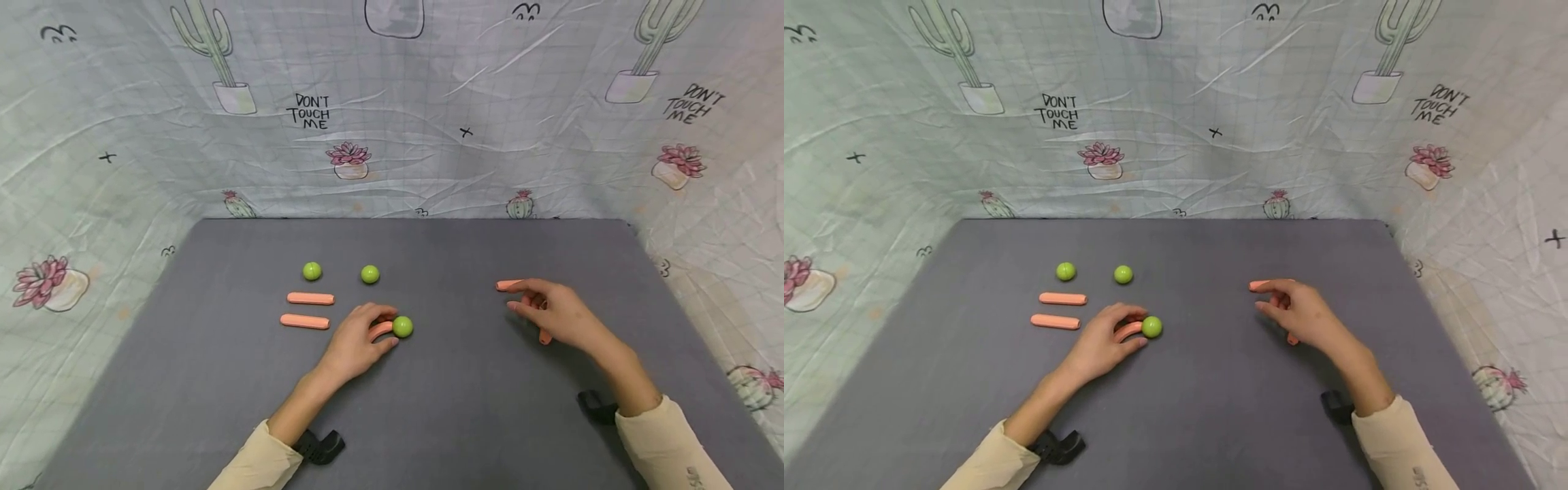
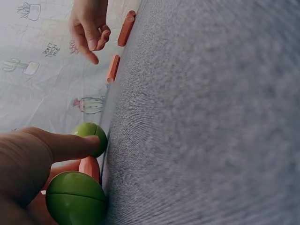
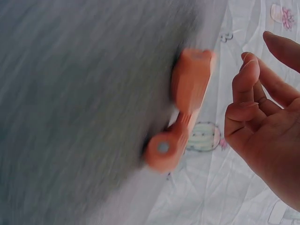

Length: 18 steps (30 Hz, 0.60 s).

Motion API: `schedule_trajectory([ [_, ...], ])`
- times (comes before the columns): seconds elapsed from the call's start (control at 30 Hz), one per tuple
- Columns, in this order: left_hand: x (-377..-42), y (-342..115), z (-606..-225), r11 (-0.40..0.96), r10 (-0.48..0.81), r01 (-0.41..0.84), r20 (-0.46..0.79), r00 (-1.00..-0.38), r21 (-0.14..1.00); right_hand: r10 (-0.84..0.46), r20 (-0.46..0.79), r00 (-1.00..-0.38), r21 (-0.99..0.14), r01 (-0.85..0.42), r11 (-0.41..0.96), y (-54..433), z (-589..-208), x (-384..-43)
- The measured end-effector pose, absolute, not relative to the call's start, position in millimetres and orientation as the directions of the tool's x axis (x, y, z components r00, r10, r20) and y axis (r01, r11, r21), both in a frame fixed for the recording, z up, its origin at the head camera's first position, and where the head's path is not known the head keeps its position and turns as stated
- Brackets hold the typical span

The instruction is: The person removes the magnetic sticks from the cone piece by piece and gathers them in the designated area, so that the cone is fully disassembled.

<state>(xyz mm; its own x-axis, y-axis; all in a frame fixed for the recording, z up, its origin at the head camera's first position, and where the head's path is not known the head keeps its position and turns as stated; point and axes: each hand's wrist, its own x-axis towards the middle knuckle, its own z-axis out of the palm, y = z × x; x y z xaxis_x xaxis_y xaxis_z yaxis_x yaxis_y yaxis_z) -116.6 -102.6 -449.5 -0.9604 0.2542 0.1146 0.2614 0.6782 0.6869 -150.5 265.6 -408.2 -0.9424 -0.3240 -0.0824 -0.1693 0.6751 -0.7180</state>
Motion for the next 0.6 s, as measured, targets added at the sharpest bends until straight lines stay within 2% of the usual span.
schedule_trajectory([
  [0.17, -117, -102, -447, 0.708, 0.239, 0.250, 0.110, -0.965, 0.661, -0.329, -0.065, -0.942, -0.691, -0.196, 0.696, 252, -409, -154],
  [0.43, -118, -102, -447, 0.725, 0.220, 0.229, 0.097, -0.971, 0.650, -0.411, 0.032, -0.911, -0.644, -0.333, 0.689, 233, -413, -159],
  [0.6, -118, -103, -446, 0.736, 0.225, 0.240, 0.105, -0.969, 0.633, -0.420, 0.000, -0.907, -0.686, -0.306, 0.660, 223, -414, -161],
])
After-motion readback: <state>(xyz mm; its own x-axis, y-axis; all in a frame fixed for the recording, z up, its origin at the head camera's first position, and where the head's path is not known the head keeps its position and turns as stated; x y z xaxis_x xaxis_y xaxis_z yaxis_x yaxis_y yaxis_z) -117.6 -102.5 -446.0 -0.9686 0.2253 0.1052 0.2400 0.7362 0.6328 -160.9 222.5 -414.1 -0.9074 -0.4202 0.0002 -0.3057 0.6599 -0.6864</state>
